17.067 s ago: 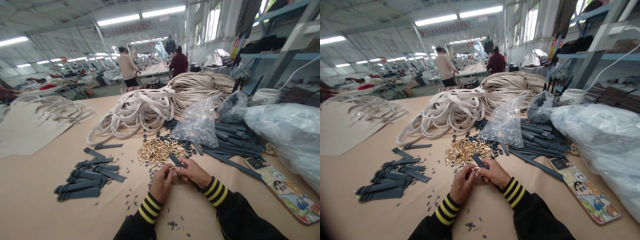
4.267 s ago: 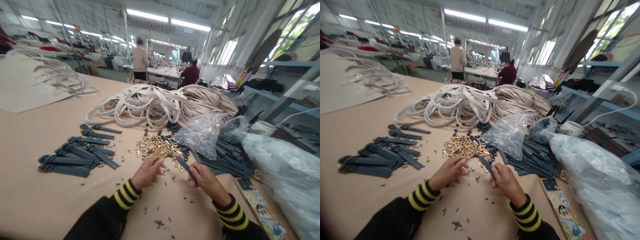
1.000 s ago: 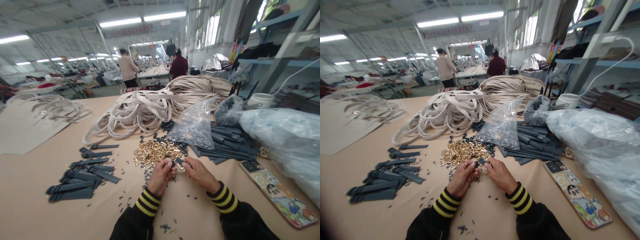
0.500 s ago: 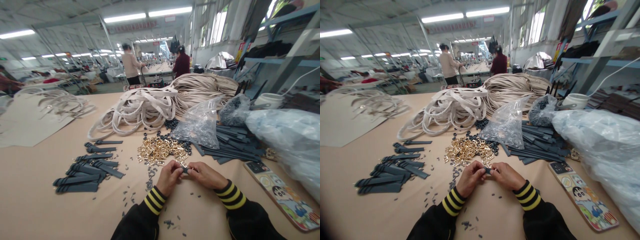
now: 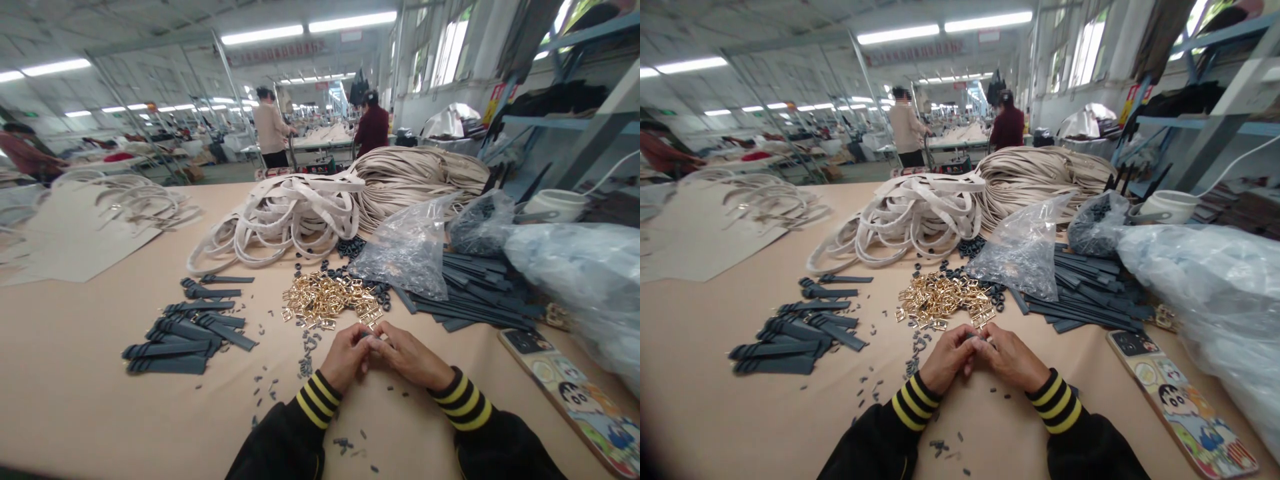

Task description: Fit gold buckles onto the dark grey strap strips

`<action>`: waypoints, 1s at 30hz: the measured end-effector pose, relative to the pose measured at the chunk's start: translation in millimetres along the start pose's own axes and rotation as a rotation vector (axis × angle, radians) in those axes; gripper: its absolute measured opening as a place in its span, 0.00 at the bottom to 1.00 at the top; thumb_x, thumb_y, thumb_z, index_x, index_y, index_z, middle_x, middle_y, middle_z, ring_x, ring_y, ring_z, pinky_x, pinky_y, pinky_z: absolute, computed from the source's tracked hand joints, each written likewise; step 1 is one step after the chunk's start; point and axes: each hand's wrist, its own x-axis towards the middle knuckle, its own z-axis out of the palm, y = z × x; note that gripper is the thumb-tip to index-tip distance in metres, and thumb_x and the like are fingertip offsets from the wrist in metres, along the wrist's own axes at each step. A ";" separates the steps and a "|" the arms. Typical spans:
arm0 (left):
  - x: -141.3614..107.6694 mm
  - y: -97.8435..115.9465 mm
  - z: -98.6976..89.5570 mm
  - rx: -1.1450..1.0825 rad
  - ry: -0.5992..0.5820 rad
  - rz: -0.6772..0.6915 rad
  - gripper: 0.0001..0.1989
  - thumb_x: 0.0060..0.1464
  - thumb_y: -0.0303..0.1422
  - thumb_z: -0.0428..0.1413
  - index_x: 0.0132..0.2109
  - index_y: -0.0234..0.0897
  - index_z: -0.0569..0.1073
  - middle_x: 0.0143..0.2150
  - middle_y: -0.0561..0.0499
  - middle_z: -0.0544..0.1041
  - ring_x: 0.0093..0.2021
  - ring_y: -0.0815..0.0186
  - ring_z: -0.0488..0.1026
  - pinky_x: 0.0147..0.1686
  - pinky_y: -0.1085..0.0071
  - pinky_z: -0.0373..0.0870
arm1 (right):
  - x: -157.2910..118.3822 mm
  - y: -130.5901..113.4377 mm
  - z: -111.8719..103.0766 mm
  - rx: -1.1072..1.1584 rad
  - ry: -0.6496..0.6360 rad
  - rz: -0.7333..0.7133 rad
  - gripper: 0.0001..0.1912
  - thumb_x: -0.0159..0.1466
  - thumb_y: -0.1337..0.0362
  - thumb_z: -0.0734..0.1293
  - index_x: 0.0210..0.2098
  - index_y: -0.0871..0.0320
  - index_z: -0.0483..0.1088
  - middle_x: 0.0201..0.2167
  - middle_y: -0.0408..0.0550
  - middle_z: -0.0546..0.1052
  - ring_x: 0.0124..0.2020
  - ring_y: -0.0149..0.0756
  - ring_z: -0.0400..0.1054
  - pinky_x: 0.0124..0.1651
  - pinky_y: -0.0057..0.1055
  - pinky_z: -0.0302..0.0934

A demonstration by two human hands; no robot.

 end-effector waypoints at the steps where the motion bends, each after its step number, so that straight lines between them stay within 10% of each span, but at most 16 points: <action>1: -0.4 -0.7 0.6 -0.009 0.001 -0.009 0.15 0.47 0.42 0.53 0.32 0.32 0.65 0.15 0.59 0.63 0.12 0.77 0.58 0.12 0.82 0.53 | 0.0 1.5 0.8 -0.011 -0.009 -0.015 0.13 0.62 0.56 0.55 0.32 0.59 0.62 0.26 0.45 0.71 0.30 0.34 0.65 0.33 0.29 0.55; 8: 2.2 -4.6 -2.1 -0.067 0.118 0.009 0.16 0.46 0.44 0.52 0.30 0.33 0.64 0.15 0.58 0.64 0.12 0.77 0.58 0.12 0.81 0.53 | -1.1 1.7 1.4 0.162 -0.170 0.115 0.07 0.62 0.62 0.53 0.32 0.57 0.58 0.21 0.40 0.70 0.15 0.26 0.62 0.17 0.22 0.54; 20: -7.7 -7.2 -4.1 -0.105 0.160 0.026 0.16 0.49 0.45 0.49 0.31 0.34 0.62 0.17 0.57 0.65 0.16 0.74 0.61 0.17 0.78 0.57 | 0.9 -7.8 -6.7 -0.013 -0.102 0.001 0.10 0.58 0.69 0.55 0.23 0.58 0.61 0.19 0.41 0.69 0.23 0.30 0.62 0.29 0.27 0.53; 27: -14.8 7.9 -42.0 0.972 0.342 0.493 0.09 0.54 0.31 0.45 0.39 0.35 0.67 0.41 0.45 0.68 0.43 0.62 0.65 0.42 0.63 0.65 | 0.6 -3.7 -8.7 0.105 -0.022 0.099 0.09 0.58 0.67 0.55 0.24 0.59 0.62 0.21 0.42 0.69 0.17 0.26 0.60 0.21 0.24 0.53; 30: -9.9 9.7 -56.0 1.350 0.252 0.473 0.09 0.54 0.28 0.43 0.35 0.34 0.67 0.38 0.46 0.67 0.39 0.63 0.63 0.40 0.63 0.65 | 1.4 -3.7 -7.5 0.212 -0.057 0.158 0.06 0.57 0.68 0.54 0.28 0.59 0.61 0.25 0.44 0.71 0.17 0.26 0.62 0.19 0.23 0.55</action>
